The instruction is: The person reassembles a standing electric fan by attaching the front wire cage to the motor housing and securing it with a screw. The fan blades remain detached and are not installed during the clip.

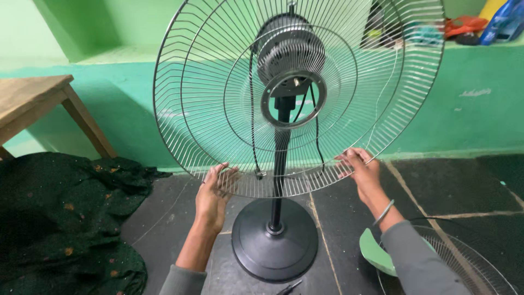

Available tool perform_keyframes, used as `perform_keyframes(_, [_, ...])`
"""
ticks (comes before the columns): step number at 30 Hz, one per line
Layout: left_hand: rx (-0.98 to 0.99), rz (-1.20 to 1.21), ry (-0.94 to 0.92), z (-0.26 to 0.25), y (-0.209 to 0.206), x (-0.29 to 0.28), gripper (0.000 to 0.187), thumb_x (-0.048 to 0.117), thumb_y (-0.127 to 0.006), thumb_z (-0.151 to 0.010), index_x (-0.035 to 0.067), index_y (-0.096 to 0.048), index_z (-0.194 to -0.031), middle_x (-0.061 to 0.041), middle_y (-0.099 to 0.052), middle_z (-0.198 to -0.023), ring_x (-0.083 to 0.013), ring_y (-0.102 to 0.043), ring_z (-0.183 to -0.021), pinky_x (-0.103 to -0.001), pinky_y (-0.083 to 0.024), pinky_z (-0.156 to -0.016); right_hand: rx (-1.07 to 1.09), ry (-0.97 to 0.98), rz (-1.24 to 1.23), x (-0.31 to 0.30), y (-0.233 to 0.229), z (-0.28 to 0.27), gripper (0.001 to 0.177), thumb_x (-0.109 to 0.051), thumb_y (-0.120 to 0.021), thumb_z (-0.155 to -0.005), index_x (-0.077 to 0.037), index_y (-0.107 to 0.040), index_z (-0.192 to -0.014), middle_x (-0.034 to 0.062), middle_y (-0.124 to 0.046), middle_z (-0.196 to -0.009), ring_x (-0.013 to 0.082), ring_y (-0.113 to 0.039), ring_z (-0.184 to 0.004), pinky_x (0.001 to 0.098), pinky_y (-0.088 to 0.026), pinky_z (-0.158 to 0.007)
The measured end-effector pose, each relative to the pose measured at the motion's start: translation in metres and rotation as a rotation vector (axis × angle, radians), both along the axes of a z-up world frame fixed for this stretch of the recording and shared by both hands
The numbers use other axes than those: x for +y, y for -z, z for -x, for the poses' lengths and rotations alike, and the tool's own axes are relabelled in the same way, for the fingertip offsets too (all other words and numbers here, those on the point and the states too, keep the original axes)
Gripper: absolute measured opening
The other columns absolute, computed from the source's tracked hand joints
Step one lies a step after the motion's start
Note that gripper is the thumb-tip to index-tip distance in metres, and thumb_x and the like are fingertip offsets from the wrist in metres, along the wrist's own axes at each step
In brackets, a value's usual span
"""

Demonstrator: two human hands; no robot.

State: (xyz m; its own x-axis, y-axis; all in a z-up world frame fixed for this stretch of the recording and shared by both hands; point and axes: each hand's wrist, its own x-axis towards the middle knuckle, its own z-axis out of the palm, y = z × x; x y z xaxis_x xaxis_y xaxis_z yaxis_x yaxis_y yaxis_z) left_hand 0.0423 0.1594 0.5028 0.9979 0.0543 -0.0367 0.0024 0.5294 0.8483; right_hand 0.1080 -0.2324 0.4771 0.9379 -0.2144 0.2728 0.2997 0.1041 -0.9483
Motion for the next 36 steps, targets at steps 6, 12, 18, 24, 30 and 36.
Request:
perform_keyframes(6, [-0.015,-0.089,-0.050,-0.002,0.013,0.008,0.044,0.035,-0.046,-0.104,0.007,-0.055,-0.136,-0.017,-0.066,-0.134,-0.0316,-0.062,-0.126,-0.047,-0.044,-0.110,0.019,0.058,0.027,-0.020,-0.005,-0.004,0.022,-0.022,-0.063,-0.100,-0.002,-0.065,-0.109,0.0124,-0.075,-0.099,0.0189,-0.071,-0.081,0.0328,-0.057,-0.060])
perform_keyframes(12, [-0.094,-0.267,-0.083,-0.005,0.021,0.029,0.046,0.034,-0.044,-0.105,0.000,-0.054,-0.135,-0.022,-0.068,-0.127,-0.0291,-0.068,-0.118,-0.040,-0.053,-0.104,0.050,0.041,0.145,-0.033,0.002,0.000,0.026,-0.025,-0.068,-0.102,0.001,-0.067,-0.109,0.0111,-0.072,-0.095,0.0175,-0.071,-0.082,0.0315,-0.058,-0.064])
perform_keyframes(18, [-0.119,-0.298,-0.054,0.003,0.022,0.034,0.042,0.029,-0.050,-0.105,-0.001,-0.054,-0.135,-0.019,-0.071,-0.116,-0.0270,-0.070,-0.107,-0.040,-0.056,-0.098,0.283,-0.177,0.545,-0.046,0.017,0.019,0.033,-0.028,-0.074,-0.092,0.002,-0.073,-0.108,0.0102,-0.075,-0.089,0.0158,-0.071,-0.077,0.0298,-0.059,-0.065])
perform_keyframes(24, [-0.128,-0.339,-0.012,0.014,0.011,0.031,0.040,0.026,-0.054,-0.105,0.001,-0.055,-0.136,-0.014,-0.072,-0.110,-0.0219,-0.072,-0.103,-0.037,-0.059,-0.096,0.384,-0.180,1.149,-0.012,0.084,0.038,0.042,-0.044,-0.078,-0.087,-0.002,-0.080,-0.091,0.0133,-0.075,-0.073,0.0228,-0.069,-0.064,0.0371,-0.056,-0.066])
perform_keyframes(30, [-0.062,-0.452,0.107,0.018,0.022,0.005,0.034,0.028,-0.057,-0.104,-0.001,-0.068,-0.117,-0.011,-0.076,-0.100,-0.0181,-0.074,-0.093,-0.030,-0.059,-0.086,0.325,-0.479,1.610,0.026,0.231,0.053,0.038,-0.043,-0.072,-0.083,-0.006,-0.081,-0.079,0.0200,-0.072,-0.080,0.0417,-0.069,-0.079,0.0507,-0.056,-0.076])
perform_keyframes(36, [-0.003,-0.488,0.208,0.015,0.052,-0.027,0.033,0.030,-0.060,-0.101,0.000,-0.072,-0.108,-0.010,-0.075,-0.092,-0.0159,-0.073,-0.084,-0.030,-0.061,-0.080,0.335,-0.600,1.290,0.069,0.394,0.097,0.021,-0.029,-0.067,-0.085,-0.011,-0.075,-0.079,0.0173,-0.074,-0.092,0.0389,-0.071,-0.096,0.0481,-0.055,-0.088])
